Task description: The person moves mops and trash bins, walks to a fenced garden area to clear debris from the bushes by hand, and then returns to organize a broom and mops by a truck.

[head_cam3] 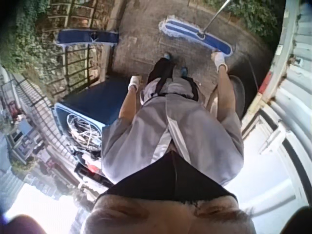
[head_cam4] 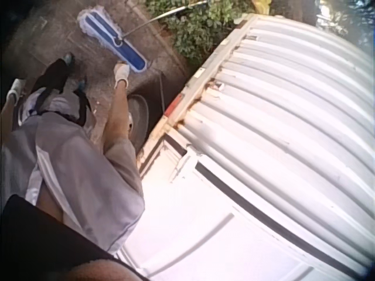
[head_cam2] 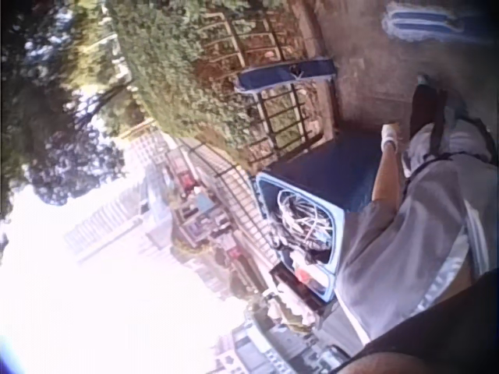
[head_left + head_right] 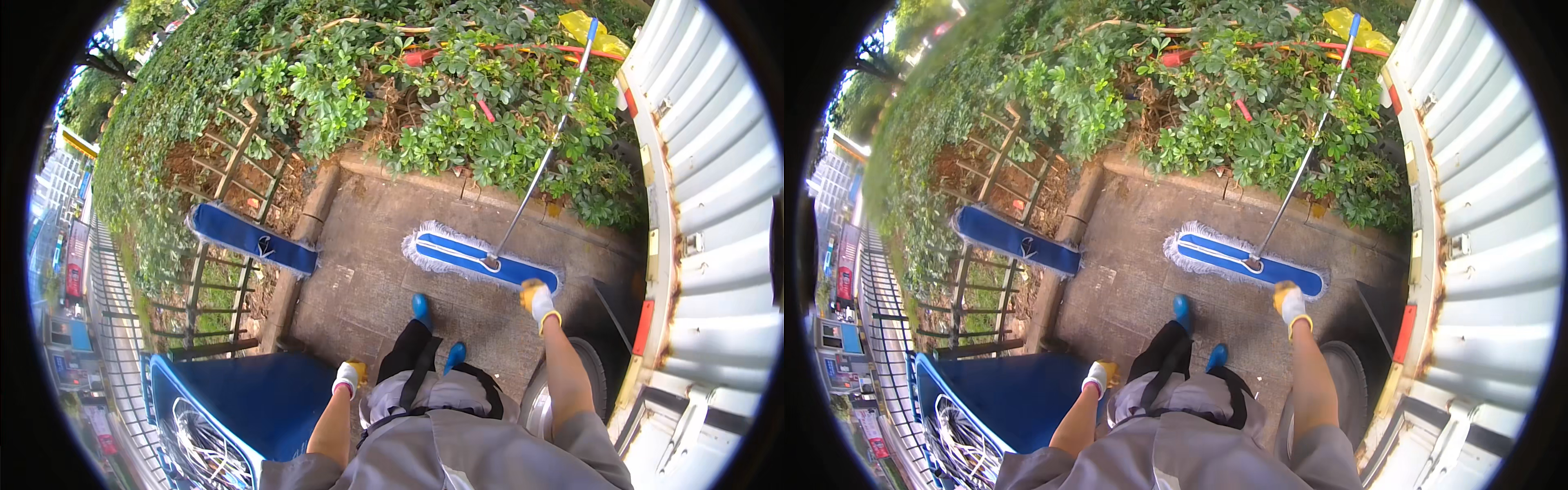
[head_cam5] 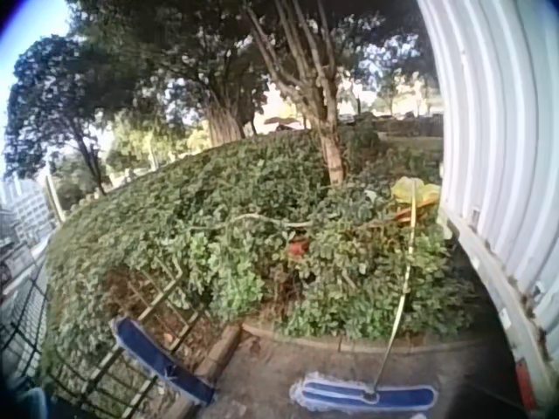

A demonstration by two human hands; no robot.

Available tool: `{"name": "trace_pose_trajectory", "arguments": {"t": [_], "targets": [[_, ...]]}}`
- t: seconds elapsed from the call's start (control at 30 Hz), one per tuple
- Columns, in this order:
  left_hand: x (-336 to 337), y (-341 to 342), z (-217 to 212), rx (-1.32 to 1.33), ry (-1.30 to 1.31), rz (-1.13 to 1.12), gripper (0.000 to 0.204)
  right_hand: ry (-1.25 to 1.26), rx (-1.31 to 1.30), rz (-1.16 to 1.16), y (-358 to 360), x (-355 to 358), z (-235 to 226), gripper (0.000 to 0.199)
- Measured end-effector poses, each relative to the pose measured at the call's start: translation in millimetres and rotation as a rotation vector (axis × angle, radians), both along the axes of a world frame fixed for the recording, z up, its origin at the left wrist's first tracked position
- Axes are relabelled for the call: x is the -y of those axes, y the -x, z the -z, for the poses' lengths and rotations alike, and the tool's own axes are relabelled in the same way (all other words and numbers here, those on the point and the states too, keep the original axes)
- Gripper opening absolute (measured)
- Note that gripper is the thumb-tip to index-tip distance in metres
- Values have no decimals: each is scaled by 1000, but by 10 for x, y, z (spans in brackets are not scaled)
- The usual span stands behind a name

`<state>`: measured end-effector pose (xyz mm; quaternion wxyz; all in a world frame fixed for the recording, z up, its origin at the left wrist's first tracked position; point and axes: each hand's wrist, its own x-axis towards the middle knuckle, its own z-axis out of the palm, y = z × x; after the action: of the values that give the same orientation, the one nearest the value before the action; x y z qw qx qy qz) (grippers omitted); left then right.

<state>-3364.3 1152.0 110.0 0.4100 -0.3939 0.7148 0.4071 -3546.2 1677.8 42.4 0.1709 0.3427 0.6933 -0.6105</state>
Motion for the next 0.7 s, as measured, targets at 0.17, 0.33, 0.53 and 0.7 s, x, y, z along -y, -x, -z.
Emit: {"name": "trace_pose_trajectory", "arguments": {"t": [0.17,0.33,0.53,0.7], "targets": [[429,580,659,397,-177,54,36,372,-273,-16,1342,795,-780,13],[324,2173,392,222,-95,-137,34,-942,-116,-718,1053,635,367,13],[595,3670,195,80,-202,-103,16,-653,-6,-1583,972,111,595,25],[136,4860,59,-33,-98,-60,19,295,402,71,1603,-260,317,17]]}}
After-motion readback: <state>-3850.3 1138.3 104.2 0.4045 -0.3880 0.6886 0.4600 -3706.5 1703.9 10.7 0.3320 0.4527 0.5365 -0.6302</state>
